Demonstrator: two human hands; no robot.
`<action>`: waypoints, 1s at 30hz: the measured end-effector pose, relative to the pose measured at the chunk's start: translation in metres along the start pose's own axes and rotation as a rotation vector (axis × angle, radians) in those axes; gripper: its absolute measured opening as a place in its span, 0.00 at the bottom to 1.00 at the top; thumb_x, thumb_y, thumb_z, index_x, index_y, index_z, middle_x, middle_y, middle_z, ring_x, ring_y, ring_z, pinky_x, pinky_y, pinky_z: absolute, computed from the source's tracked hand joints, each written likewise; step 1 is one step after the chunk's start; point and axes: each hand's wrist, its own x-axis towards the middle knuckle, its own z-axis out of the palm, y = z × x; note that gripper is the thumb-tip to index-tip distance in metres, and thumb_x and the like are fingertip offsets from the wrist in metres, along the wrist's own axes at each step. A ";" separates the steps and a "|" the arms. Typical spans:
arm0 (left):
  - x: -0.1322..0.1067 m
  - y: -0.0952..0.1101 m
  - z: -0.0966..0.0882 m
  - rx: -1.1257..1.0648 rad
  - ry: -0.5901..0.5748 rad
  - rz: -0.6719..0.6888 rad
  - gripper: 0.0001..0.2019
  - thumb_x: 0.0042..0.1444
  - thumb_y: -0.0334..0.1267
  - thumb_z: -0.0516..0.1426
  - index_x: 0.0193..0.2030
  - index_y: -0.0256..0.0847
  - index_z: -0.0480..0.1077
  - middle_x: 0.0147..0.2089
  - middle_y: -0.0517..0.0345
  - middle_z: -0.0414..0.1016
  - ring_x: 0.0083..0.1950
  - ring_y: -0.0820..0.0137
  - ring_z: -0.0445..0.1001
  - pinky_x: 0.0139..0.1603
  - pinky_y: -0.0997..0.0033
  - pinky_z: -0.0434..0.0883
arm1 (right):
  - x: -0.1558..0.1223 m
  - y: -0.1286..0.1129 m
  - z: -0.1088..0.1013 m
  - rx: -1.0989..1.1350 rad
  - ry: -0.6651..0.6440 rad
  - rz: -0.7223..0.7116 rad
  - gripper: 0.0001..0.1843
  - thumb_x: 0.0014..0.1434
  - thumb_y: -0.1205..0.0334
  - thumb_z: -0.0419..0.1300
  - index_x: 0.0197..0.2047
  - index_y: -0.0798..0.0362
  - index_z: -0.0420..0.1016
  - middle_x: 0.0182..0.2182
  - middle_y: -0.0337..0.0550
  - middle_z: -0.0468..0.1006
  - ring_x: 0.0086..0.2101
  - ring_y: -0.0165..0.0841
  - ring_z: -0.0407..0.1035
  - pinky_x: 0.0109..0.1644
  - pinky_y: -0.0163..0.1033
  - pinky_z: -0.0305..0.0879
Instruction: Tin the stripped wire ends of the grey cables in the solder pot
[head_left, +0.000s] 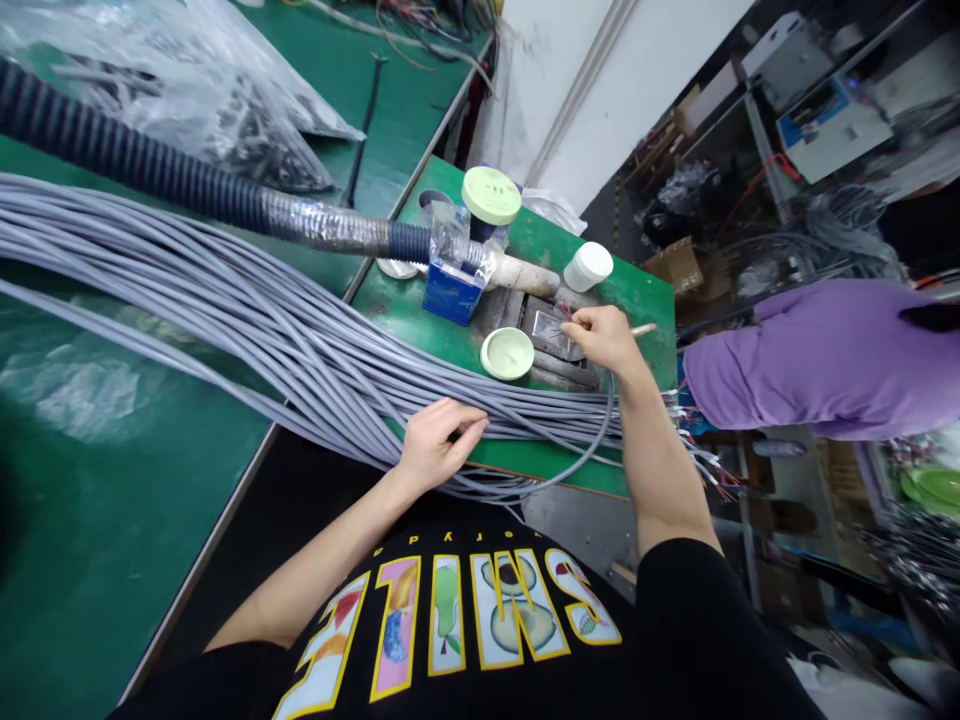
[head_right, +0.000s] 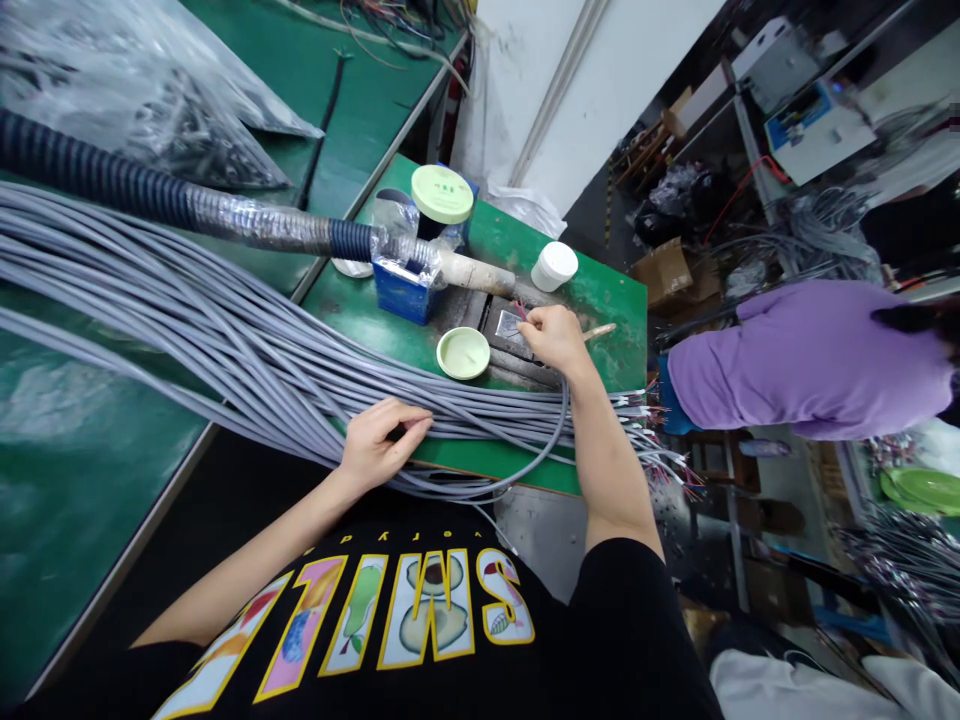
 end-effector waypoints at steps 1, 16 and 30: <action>0.000 0.000 0.000 0.002 0.000 -0.001 0.04 0.57 0.34 0.57 0.35 0.39 0.73 0.25 0.59 0.74 0.26 0.74 0.69 0.29 0.74 0.67 | -0.005 -0.007 -0.003 0.028 0.001 -0.048 0.16 0.54 0.57 0.54 0.20 0.55 0.73 0.18 0.39 0.69 0.23 0.29 0.60 0.29 0.36 0.48; -0.004 -0.004 0.002 -0.013 0.001 0.003 0.03 0.56 0.33 0.57 0.35 0.39 0.72 0.25 0.60 0.70 0.27 0.74 0.67 0.31 0.74 0.65 | -0.016 -0.076 0.026 -0.289 -0.180 -0.266 0.18 0.61 0.59 0.48 0.38 0.53 0.79 0.36 0.52 0.81 0.36 0.40 0.73 0.34 0.38 0.57; -0.002 -0.002 0.001 -0.016 0.005 0.023 0.02 0.56 0.32 0.58 0.35 0.38 0.72 0.26 0.59 0.72 0.27 0.75 0.67 0.31 0.74 0.65 | 0.002 -0.010 0.003 -0.151 0.010 0.030 0.15 0.56 0.57 0.54 0.28 0.55 0.79 0.26 0.44 0.78 0.28 0.34 0.67 0.30 0.36 0.51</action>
